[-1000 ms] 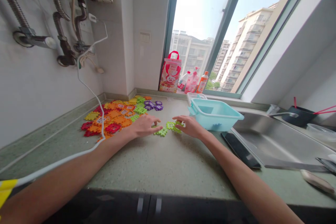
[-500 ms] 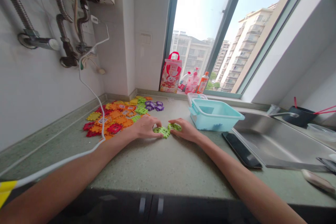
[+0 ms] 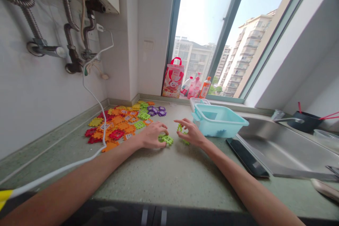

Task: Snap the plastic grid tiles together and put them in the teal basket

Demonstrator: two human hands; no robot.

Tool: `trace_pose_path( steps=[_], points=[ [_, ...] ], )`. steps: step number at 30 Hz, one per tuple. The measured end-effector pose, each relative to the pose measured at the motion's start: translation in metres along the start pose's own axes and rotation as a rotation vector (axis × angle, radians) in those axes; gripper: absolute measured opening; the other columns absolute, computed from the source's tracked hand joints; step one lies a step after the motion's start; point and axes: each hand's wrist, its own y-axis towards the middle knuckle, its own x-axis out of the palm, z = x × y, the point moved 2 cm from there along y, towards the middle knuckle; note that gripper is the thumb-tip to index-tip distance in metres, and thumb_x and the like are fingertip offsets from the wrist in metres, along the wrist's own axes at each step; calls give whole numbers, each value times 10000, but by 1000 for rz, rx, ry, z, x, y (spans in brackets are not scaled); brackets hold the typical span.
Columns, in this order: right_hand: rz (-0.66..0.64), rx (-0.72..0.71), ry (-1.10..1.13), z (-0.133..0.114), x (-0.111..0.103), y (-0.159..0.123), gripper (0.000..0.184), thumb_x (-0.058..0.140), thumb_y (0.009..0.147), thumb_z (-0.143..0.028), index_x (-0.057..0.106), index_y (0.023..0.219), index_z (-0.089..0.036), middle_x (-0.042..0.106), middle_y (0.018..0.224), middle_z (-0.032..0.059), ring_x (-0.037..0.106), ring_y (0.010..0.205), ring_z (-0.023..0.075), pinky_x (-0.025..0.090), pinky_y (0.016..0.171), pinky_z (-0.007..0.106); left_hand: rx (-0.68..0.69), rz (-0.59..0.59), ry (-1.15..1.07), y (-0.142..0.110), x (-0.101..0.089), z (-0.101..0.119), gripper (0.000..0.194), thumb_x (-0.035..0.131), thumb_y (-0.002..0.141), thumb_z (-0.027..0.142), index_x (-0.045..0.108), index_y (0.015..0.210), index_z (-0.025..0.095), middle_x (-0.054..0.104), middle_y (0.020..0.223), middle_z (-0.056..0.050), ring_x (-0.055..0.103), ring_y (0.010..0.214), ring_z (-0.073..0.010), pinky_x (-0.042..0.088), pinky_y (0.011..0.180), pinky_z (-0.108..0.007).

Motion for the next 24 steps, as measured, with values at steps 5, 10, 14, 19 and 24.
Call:
trace_pose_path(
  steps=[5,10,14,19,24],
  points=[
    [68,37,151,-2,-4,2,272,675,928,-324,770,1172,-249,697,1052,62,705,886,169,632,803,328,-10,19,-66,-1,-9,-3,491,862,724,512,731,1116,246,730,1225,-61,650,1194,-286,462,1090,-406],
    [26,48,107,4,2,2,260,699,939,-362,763,1157,-235,748,1124,82,735,980,213,605,925,394,-22,-36,-134,-1,-5,-2,529,824,793,502,712,1255,271,753,1226,-41,674,1164,-264,485,1036,-372],
    [-114,76,-82,11,4,0,219,742,903,-321,769,1102,-234,783,1094,74,732,1017,246,559,955,404,-5,1,-165,2,-3,1,463,834,792,454,735,1203,263,776,1177,-23,692,1122,-242,485,1014,-345],
    [-160,144,-245,12,0,-1,272,755,893,-371,770,1131,-240,802,1025,69,746,955,261,555,872,372,11,125,-108,2,-28,-8,545,839,798,514,709,1265,266,796,1099,-15,682,1101,-250,431,1054,-390],
    [-92,131,-225,3,-3,-1,280,716,919,-368,748,1166,-241,802,1109,67,750,1006,257,550,908,375,84,4,64,-3,-45,-17,619,889,681,622,756,1170,267,799,929,-9,684,1005,-272,416,1009,-399]
  ],
)
